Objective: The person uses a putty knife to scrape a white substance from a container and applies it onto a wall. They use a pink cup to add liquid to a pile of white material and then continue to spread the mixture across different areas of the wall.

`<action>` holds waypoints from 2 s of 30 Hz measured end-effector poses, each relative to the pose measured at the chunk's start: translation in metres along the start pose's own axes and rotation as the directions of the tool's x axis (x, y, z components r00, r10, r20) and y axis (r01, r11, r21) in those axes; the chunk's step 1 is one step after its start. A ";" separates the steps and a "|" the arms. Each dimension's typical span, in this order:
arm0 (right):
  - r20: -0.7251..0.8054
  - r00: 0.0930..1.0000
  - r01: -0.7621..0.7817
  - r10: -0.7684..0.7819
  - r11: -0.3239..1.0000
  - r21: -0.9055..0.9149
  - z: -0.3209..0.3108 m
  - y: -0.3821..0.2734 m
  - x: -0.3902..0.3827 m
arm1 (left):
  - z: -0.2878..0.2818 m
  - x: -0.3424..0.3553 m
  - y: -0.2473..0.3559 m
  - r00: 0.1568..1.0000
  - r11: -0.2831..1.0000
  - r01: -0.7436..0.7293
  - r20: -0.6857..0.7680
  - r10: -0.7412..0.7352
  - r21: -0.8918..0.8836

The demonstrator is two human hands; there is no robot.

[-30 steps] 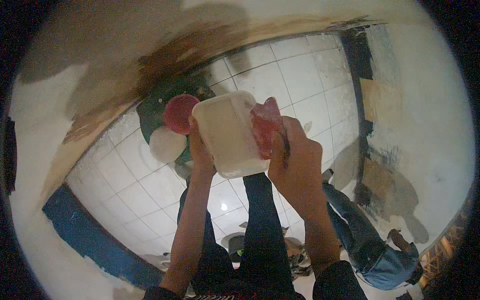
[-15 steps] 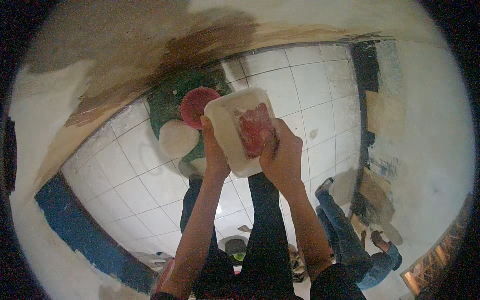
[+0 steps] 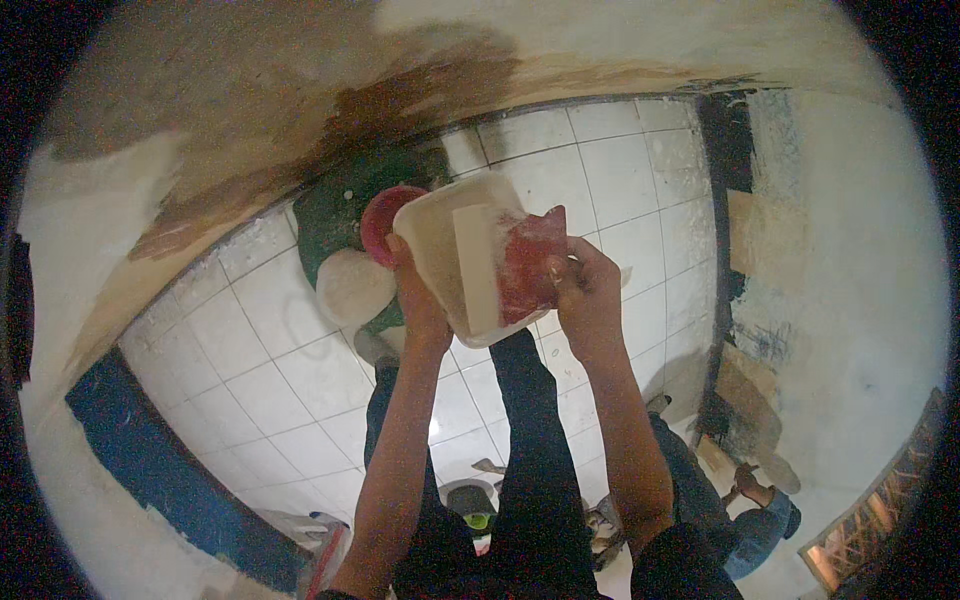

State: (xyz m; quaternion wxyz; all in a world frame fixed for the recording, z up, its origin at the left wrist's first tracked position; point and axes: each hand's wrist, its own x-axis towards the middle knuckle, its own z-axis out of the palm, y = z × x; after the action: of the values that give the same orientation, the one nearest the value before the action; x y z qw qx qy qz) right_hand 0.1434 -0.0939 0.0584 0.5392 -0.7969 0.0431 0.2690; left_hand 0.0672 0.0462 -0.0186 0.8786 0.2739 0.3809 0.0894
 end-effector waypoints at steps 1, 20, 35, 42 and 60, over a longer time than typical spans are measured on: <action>0.031 0.998 -0.056 0.053 0.993 0.108 -0.002 -0.001 0.000 | 0.000 0.001 0.000 1.000 0.999 -0.021 0.013 0.021 0.046; 0.201 0.972 -0.228 0.120 0.681 0.696 -0.024 0.003 0.034 | 0.005 0.053 -0.004 1.000 0.993 0.026 0.020 -0.024 -0.114; 0.134 0.828 0.554 -0.545 0.831 -0.045 0.030 -0.048 0.216 | -0.070 0.021 0.006 0.946 0.986 -0.154 -0.296 0.132 -0.055; 0.291 0.945 -0.095 -0.148 0.728 0.679 0.022 -0.100 0.213 | -0.083 -0.017 0.000 0.933 0.979 -0.116 -0.358 0.048 -0.169; 0.070 0.912 0.405 -0.404 0.914 -0.008 0.081 0.115 0.348 | -0.140 -0.092 -0.029 0.874 0.970 -0.199 -0.474 0.111 -0.140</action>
State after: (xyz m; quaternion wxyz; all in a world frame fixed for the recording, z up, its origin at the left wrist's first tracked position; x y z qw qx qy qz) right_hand 0.3679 0.0067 -0.2257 0.5755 -0.7850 -0.1439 0.1786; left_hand -0.0988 0.0460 -0.0556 0.7738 0.1920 0.5461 0.2571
